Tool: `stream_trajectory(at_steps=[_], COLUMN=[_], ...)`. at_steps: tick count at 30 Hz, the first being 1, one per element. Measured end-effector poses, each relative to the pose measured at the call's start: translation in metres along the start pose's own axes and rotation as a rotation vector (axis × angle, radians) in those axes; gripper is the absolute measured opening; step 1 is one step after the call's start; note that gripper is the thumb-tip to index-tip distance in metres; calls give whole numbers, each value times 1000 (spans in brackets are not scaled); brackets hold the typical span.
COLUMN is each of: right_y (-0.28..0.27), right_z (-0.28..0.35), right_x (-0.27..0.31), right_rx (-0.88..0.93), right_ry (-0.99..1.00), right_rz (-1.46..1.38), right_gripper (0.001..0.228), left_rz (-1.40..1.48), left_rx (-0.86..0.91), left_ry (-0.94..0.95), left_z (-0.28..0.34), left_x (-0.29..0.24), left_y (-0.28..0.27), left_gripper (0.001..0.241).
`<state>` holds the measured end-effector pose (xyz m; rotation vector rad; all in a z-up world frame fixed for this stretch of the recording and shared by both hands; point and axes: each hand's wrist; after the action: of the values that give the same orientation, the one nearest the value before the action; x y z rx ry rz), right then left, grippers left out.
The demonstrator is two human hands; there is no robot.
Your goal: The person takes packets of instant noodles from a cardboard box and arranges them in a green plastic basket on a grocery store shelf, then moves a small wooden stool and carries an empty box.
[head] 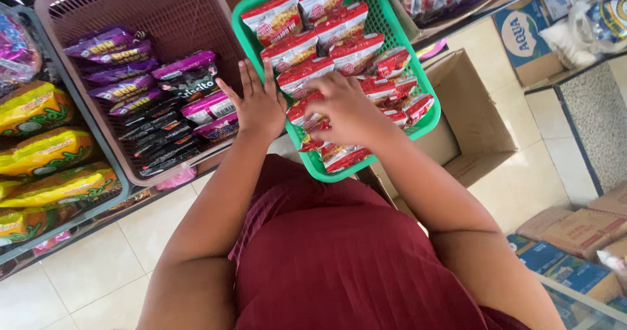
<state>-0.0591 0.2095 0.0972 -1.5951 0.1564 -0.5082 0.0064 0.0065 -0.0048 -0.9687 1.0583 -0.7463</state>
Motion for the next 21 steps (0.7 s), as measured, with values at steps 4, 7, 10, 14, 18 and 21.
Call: stream_trajectory(at_steps=[4, 7, 10, 14, 18, 21], right_y=[-2, 4, 16, 39, 43, 43], right_z=[20, 30, 45, 45, 40, 47], right_x=[14, -2, -12, -5, 0, 2], right_rx=[-47, -183, -158, -221, -255, -282], right_ry=[3, 42, 180, 218, 245, 218], right_rz=[99, 59, -67, -117, -16, -44], right_gripper=[44, 28, 27, 24, 25, 26], left_rz=[8, -5, -24, -19, 2, 62], left_rx=[16, 37, 62, 61, 79, -73], left_ry=[-10, -11, -22, -13, -29, 53], left_z=[2, -2, -1, 2, -1, 2], left_x=[-1, -2, -3, -2, -2, 2], left_y=[-2, -4, -6, -6, -7, -7], left_gripper=[72, 71, 71, 71, 71, 72])
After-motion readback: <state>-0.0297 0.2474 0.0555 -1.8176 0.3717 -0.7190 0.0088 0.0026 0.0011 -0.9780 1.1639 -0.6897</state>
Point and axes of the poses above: each hand's wrist, its own z-axis away from the middle knuckle, its own y-axis out of the palm, x = y × z, and after that the axes turned 10 degrees about z, right-handed
